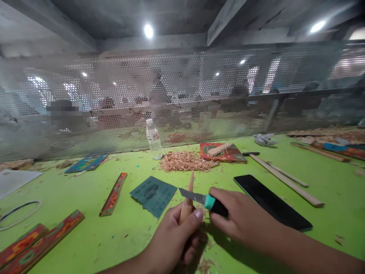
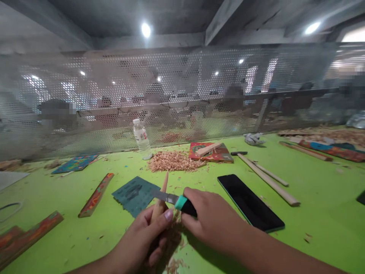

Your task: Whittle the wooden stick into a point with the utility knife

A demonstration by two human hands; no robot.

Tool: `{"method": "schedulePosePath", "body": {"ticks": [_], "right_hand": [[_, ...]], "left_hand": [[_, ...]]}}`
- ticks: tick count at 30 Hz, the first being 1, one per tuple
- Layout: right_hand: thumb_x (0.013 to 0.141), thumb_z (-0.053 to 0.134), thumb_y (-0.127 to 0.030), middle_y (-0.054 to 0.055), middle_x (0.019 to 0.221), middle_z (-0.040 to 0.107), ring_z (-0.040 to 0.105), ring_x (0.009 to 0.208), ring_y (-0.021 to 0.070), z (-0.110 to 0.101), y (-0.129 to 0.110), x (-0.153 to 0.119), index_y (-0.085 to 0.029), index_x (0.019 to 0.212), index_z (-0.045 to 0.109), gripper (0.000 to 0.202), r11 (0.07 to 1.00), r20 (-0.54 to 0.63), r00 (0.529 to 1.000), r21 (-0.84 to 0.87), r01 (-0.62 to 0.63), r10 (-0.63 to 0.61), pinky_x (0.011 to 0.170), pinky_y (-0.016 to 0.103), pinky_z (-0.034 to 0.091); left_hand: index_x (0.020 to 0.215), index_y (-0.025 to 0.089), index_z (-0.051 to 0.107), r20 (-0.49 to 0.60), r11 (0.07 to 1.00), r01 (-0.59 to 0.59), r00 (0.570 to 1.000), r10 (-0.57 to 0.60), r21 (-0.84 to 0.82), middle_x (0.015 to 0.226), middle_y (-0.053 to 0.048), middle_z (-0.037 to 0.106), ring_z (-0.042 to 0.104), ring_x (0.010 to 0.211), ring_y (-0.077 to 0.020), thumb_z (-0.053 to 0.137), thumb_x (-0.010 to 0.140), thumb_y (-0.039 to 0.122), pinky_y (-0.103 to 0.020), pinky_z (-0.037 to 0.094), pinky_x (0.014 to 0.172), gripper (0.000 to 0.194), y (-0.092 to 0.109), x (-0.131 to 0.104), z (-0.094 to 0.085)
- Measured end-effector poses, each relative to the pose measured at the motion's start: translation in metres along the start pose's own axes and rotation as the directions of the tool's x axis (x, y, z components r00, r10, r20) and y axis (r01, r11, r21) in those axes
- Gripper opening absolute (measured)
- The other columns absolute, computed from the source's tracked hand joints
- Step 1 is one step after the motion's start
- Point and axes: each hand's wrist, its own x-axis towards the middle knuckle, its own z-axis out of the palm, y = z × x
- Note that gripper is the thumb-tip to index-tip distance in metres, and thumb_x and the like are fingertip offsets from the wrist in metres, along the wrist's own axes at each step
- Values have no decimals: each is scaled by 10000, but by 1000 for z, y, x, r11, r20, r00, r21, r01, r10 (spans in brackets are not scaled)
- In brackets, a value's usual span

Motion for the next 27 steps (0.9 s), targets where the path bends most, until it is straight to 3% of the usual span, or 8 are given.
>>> {"method": "schedulePosePath", "body": {"ticks": [5, 9, 13, 17, 21, 24, 27], "right_hand": [[859, 555, -249, 44, 774, 671, 577, 692, 227, 6, -1, 1, -264, 823, 422, 138, 995, 24, 1000, 96, -19, 17, 644, 324, 365], [884, 553, -268, 51, 783, 678, 576, 695, 232, 9, 6, -2, -265, 816, 416, 153, 995, 75, 997, 99, -11, 4, 639, 323, 352], [931, 567, -286, 51, 786, 697, 579, 672, 228, 10, 9, -4, -262, 806, 423, 192, 998, 133, 991, 67, 18, -27, 611, 314, 309], [897, 611, -243, 47, 763, 712, 595, 627, 221, 9, 7, -7, -253, 785, 454, 193, 999, 139, 989, -19, 47, -44, 576, 312, 244], [887, 660, -230, 46, 772, 745, 665, 635, 241, 8, 4, -10, -240, 803, 518, 165, 995, 154, 988, -96, 42, -27, 562, 311, 200], [918, 688, -258, 56, 787, 765, 706, 630, 259, 9, 2, -10, -227, 842, 552, 159, 980, 145, 989, -198, 24, 5, 552, 315, 162], [920, 724, -266, 46, 785, 773, 730, 623, 260, 12, 1, -11, -222, 861, 561, 178, 967, 124, 992, -255, 21, 11, 544, 317, 148]], "left_hand": [[828, 203, 541, 57, 997, 12, 998, -7, -77, 573, 79, 509, 330, 370, -25, 745, 918, 611, -166, 215, 361, 465, -3, 1, -1], [838, 233, 493, 140, 988, 5, 990, 17, -152, 542, 115, 406, 263, 394, -38, 780, 898, 585, -172, 193, 364, 457, -5, 2, -2], [863, 245, 490, 102, 998, 14, 995, -7, -67, 545, 129, 365, 227, 402, -44, 811, 865, 613, -193, 190, 380, 489, -5, 2, -2], [817, 216, 555, 78, 1000, -20, 997, 18, 21, 527, 111, 371, 250, 434, -58, 782, 865, 666, -221, 215, 443, 507, -3, 1, 3], [798, 172, 615, 18, 994, -102, 995, 101, 45, 630, 63, 452, 361, 566, -83, 808, 845, 659, -226, 303, 558, 525, -7, 3, 6], [876, 162, 683, -16, 991, -134, 991, 134, -15, 744, 0, 591, 532, 716, -147, 841, 815, 645, -256, 422, 681, 512, -13, 5, 8], [919, 160, 728, -79, 990, -144, 986, 144, 4, 803, -41, 672, 609, 809, -202, 851, 803, 641, -292, 481, 761, 510, -15, 4, 10]]}}
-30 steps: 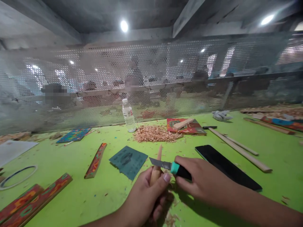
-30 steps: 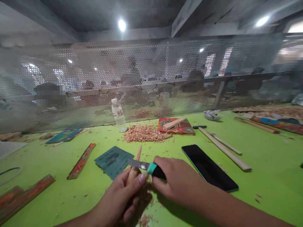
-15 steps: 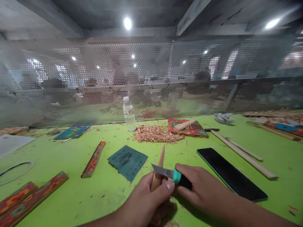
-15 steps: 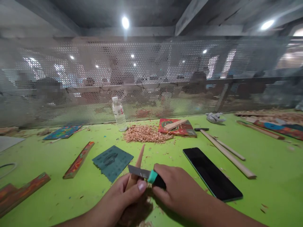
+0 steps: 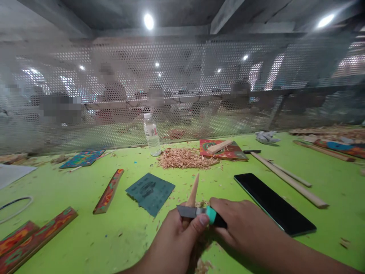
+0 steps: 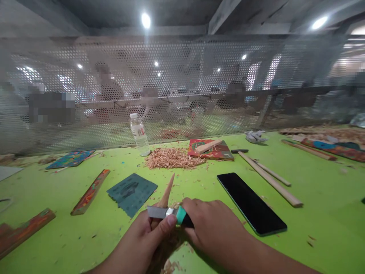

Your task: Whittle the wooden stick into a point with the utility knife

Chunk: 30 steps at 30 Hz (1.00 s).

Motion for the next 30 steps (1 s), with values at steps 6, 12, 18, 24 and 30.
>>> {"method": "schedulePosePath", "body": {"ticks": [6, 12, 18, 24, 30], "right_hand": [[890, 758, -253, 47, 748, 776, 765, 615, 307, 4, -3, -1, -226, 866, 579, 182, 1000, -55, 998, -23, -12, 11, 533, 321, 134], [888, 753, -243, 29, 697, 767, 767, 572, 320, 5, -7, -2, -239, 880, 582, 171, 998, -112, 994, -55, -17, 10, 518, 328, 122], [887, 793, -291, 4, 648, 735, 740, 507, 293, 7, -7, -4, -249, 857, 534, 264, 991, -205, 978, -132, 9, -36, 500, 324, 111], [916, 773, -324, -18, 603, 698, 707, 456, 265, 7, -9, -4, -261, 835, 490, 301, 988, -248, 968, -153, -9, -30, 489, 324, 108], [837, 753, -150, -20, 650, 676, 675, 482, 231, 2, -3, -1, -260, 856, 484, 292, 988, -350, 933, -150, 36, -87, 491, 306, 201]], "left_hand": [[907, 147, 734, -91, 992, 17, 996, -5, 129, 819, -49, 710, 613, 816, -207, 848, 786, 667, -310, 512, 786, 547, 7, -3, 2], [954, 146, 765, -86, 994, -5, 996, 14, 112, 884, -88, 742, 654, 928, -259, 822, 829, 640, -354, 531, 869, 513, 9, -2, 6], [870, 149, 767, -82, 997, -35, 996, 40, 73, 751, -53, 681, 612, 779, -213, 824, 832, 620, -318, 526, 763, 476, 11, 0, 10], [664, 182, 593, -125, 994, 33, 992, -20, 102, 569, 45, 446, 361, 540, -102, 797, 785, 736, -233, 336, 524, 603, 7, 2, 9], [608, 224, 463, -138, 981, 86, 989, -62, 175, 494, 92, 338, 234, 446, -66, 712, 790, 827, -228, 168, 431, 678, 7, 3, 5]]}}
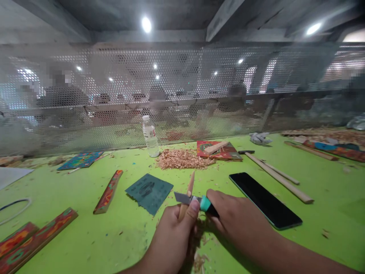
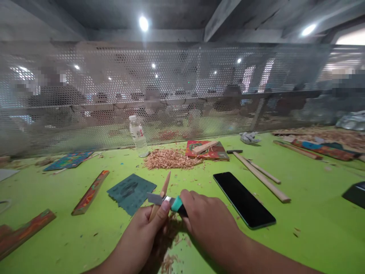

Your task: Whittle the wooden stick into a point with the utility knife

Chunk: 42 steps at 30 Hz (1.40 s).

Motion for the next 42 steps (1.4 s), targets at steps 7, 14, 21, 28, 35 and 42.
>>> {"method": "schedulePosePath", "body": {"ticks": [7, 14, 21, 28, 35, 42], "right_hand": [[1042, 520, -304, -13, 602, 621, 602, 455, 210, 1, 30, 1, -263, 873, 478, 179, 996, -142, 987, 66, -68, 76, 502, 307, 245], [1109, 429, -511, -11, 632, 635, 654, 532, 228, -7, 19, 3, -246, 958, 505, 314, 936, 57, 995, 336, -101, 87, 516, 305, 392], [1106, 433, -434, 28, 780, 693, 666, 660, 211, -19, 17, 3, -243, 997, 565, 256, 828, 130, 991, 559, -43, -36, 604, 322, 481], [1070, 549, -483, 46, 881, 748, 697, 734, 224, -16, 17, -1, -218, 1061, 617, 274, 814, 123, 992, 577, -62, -11, 649, 324, 487], [1044, 583, -397, 54, 966, 763, 720, 807, 227, -14, 20, 2, -222, 1127, 642, 202, 794, 94, 994, 599, -103, 58, 710, 332, 531], [1109, 494, -445, 54, 875, 733, 681, 773, 215, -16, 22, 6, -228, 988, 667, 304, 811, 135, 989, 585, -26, -65, 704, 311, 530]], "left_hand": [[679, 217, 510, 51, 998, 29, 998, -27, -48, 485, 103, 378, 273, 395, -51, 712, 795, 825, -193, 216, 385, 651, 1, -2, -3], [1137, 237, 550, 216, 973, 25, 976, 26, -230, 555, 138, 399, 220, 396, -53, 672, 956, 653, -166, 184, 381, 470, 1, -6, -2], [1023, 207, 562, 224, 990, -41, 972, 72, -137, 614, 119, 416, 272, 419, -40, 747, 911, 646, -184, 222, 390, 490, -2, -2, -9], [1007, 214, 546, 283, 990, 7, 959, 33, -139, 590, 124, 406, 252, 410, -37, 778, 876, 665, -196, 197, 387, 524, 0, -3, -16], [949, 227, 521, 299, 983, 4, 953, 53, -185, 574, 136, 399, 236, 397, -26, 791, 916, 560, -195, 189, 421, 430, 0, -2, -14], [940, 227, 531, 278, 982, 18, 960, 36, -187, 549, 142, 409, 242, 388, -19, 800, 890, 609, -178, 290, 447, 470, 1, -4, -11]]}}
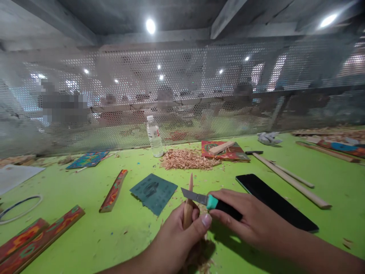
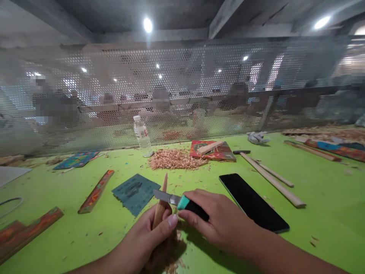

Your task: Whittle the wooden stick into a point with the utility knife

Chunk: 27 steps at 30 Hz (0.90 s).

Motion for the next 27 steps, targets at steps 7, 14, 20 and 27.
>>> {"method": "schedulePosePath", "body": {"ticks": [7, 14, 20, 27], "right_hand": [[1093, 545, -421, 41, 939, 749, 689, 824, 199, 4, -2, -4, -240, 1031, 675, 231, 993, 124, 990, 103, 50, -62, 753, 288, 522], [1070, 604, -396, 56, 945, 762, 711, 824, 206, 6, -4, -7, -221, 1018, 691, 202, 998, 128, 990, 29, 51, -54, 741, 286, 535], [1067, 619, -356, 93, 1018, 780, 746, 869, 246, 10, -3, -10, -193, 1125, 701, 191, 993, 109, 993, -100, 61, -50, 750, 325, 562], [1077, 614, -377, 94, 1007, 793, 771, 860, 255, 12, -4, -13, -195, 1115, 715, 212, 988, 62, 995, -129, 90, -83, 733, 332, 573]], "left_hand": [[1042, 246, 513, 42, 989, 100, 994, -105, 108, 475, 146, 440, 292, 306, -61, 740, 855, 744, -182, 249, 321, 579, 4, -5, -1], [1078, 181, 690, -24, 997, -79, 997, 80, 17, 828, -9, 628, 617, 852, -164, 854, 844, 585, -264, 509, 786, 495, 5, -5, 5], [867, 199, 612, -142, 997, 39, 989, -29, 69, 548, 104, 386, 313, 499, -85, 822, 772, 732, -217, 260, 493, 581, -4, -6, 6], [795, 184, 636, -244, 979, 39, 970, 11, 200, 598, 57, 472, 396, 562, -120, 794, 757, 770, -242, 300, 528, 608, -1, -8, 7]]}}
